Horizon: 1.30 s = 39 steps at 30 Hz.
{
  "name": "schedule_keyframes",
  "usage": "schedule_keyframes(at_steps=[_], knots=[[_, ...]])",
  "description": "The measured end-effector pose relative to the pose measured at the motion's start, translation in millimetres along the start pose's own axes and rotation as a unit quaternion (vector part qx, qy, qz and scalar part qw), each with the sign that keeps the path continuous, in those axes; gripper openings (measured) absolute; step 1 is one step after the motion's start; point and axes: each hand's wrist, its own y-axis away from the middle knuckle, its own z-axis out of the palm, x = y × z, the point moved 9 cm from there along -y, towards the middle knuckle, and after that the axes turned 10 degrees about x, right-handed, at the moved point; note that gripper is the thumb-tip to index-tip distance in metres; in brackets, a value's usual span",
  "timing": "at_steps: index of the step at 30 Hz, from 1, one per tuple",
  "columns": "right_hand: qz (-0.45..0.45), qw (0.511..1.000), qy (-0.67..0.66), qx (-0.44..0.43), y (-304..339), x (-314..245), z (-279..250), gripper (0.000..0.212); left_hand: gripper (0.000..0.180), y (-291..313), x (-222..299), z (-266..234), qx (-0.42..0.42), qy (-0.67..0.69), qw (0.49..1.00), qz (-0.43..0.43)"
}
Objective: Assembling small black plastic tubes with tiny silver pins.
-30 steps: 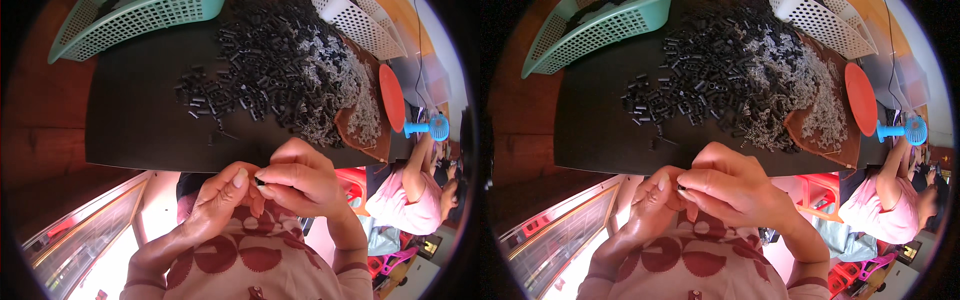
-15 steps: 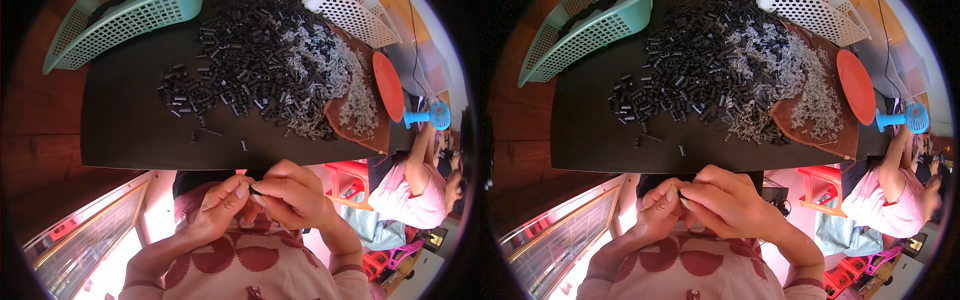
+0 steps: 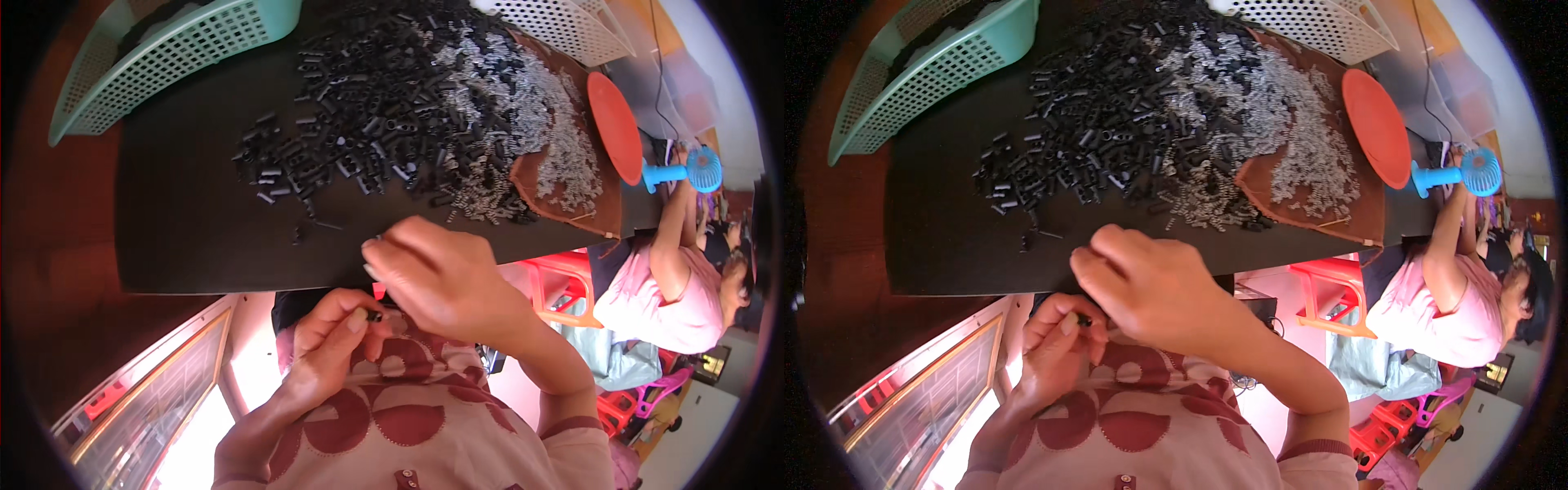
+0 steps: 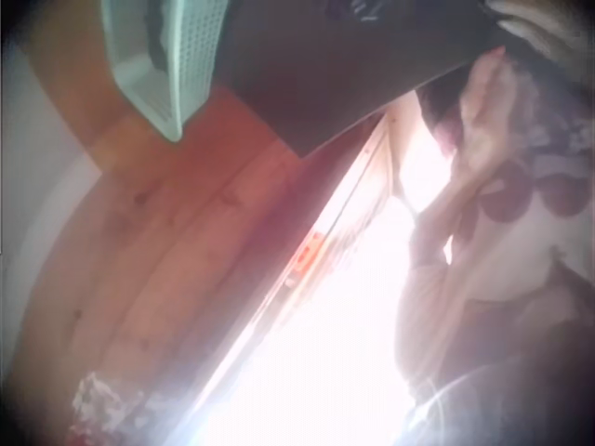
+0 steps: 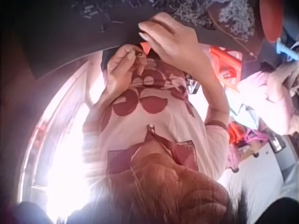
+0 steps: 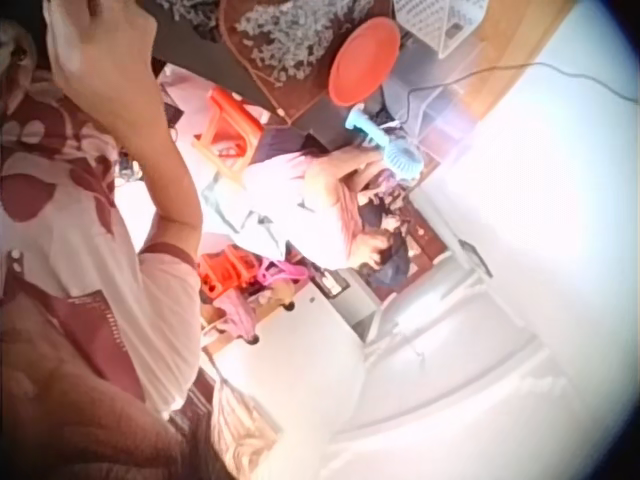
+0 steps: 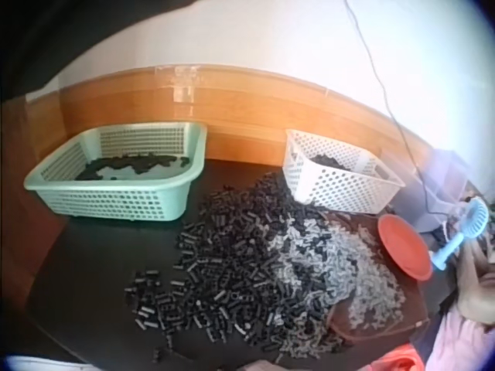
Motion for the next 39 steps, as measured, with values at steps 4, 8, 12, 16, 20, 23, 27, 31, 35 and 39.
schedule_keyframes(at_steps=[4, 8, 12, 16, 20, 23, 27, 31, 35, 39], knots=[[-0.027, 0.999, -0.026, 0.001, 15, -4, -8, 0.036, 0.024, 0, 6, -6, -0.020, 0.016, 0.998, 0.050], [0.077, 0.995, 0.024, 0.057, 44, 40, -56, 0.029, 0.024, -1, 7, -4, -0.056, 0.016, 0.997, 0.054], [0.136, 0.987, 0.077, 0.046, 48, 56, -73, 0.026, 0.026, -1, 25, 16, -0.085, -0.019, 0.996, 0.025], [0.084, 0.991, 0.107, 0.002, 34, 50, -62, 0.029, 0.028, -1, 45, 27, -0.086, -0.027, 0.994, 0.069], [0.004, 0.984, 0.163, -0.079, 17, 48, -47, 0.026, 0.030, -6, 45, 21, -0.076, -0.021, 0.993, 0.084], [-0.058, 0.973, 0.186, -0.123, 11, 47, -36, 0.019, 0.031, -3, 31, 28, -0.071, 0.019, 0.997, 0.031], [-0.085, 0.968, 0.201, -0.124, 8, 41, -29, 0.017, 0.032, -8, 10, 30, -0.060, 0.054, 0.996, -0.025], [-0.043, 0.992, 0.095, -0.072, 13, 37, -33, 0.019, 0.030, -10, 9, 32, -0.058, 0.089, 0.994, -0.025], [0.056, 0.993, -0.069, -0.083, 20, 22, -32, 0.020, 0.030, -12, 6, 28, -0.043, 0.081, 0.996, -0.018], [0.069, 0.988, -0.091, -0.101, 12, 3, -32, 0.020, 0.034, -9, 1, 27, -0.023, 0.020, 0.999, -0.019]])
